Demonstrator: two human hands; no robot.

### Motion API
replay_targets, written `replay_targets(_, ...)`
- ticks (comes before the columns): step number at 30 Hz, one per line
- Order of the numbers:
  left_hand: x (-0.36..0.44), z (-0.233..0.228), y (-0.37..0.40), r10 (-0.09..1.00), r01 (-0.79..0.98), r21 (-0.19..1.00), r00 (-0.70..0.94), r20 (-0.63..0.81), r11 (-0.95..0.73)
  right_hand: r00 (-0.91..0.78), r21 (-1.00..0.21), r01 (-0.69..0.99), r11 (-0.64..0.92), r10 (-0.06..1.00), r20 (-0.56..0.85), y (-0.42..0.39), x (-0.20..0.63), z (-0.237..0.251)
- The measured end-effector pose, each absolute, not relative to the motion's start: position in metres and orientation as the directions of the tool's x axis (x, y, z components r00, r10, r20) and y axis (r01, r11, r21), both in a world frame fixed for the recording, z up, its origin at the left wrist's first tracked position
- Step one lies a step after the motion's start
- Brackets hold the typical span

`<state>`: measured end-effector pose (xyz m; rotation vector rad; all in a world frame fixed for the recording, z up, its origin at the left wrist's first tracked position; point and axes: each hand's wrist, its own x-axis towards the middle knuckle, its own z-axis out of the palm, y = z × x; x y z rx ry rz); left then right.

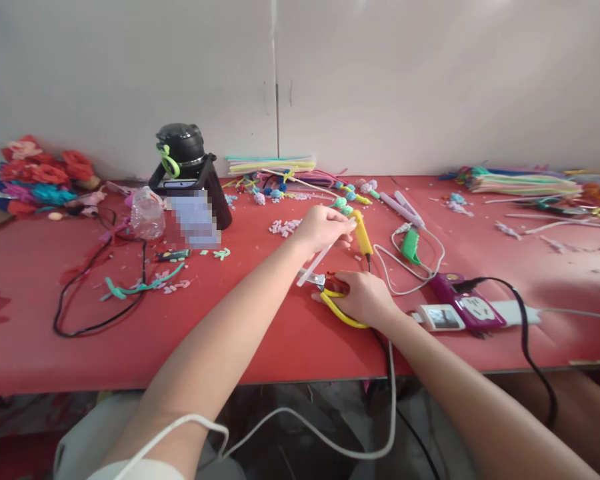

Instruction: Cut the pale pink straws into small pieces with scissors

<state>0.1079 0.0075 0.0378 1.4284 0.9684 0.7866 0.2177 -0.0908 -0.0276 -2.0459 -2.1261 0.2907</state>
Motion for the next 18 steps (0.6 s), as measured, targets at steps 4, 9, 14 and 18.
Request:
replay_targets(4, 0.127, 0.048, -0.006, 0.913, 0.031, 1.000, 0.409, -0.013, 0.000, -0.044, -0.253, 0.967, 0.036, 0.999, -0.023, -0.090, 0.217, -0.027)
replay_targets(9, 0.150, 0.042, -0.019, 0.917, -0.020, 0.998, 0.396, -0.049, 0.062, -0.088, -0.250, 0.965, 0.079, 0.996, -0.025, -0.089, 0.220, -0.028)
replay_targets(14, 0.169, 0.032, -0.033, 0.901, -0.115, 0.983, 0.425, -0.084, 0.145, -0.106, -0.218, 0.971, 0.101, 0.994, -0.012, -0.088, 0.223, -0.034)
replay_targets(18, 0.169, 0.031, -0.049, 0.867, -0.112, 0.974, 0.484, -0.120, 0.197, -0.144, -0.272, 0.949, 0.161, 0.986, 0.084, -0.086, 0.227, -0.043)
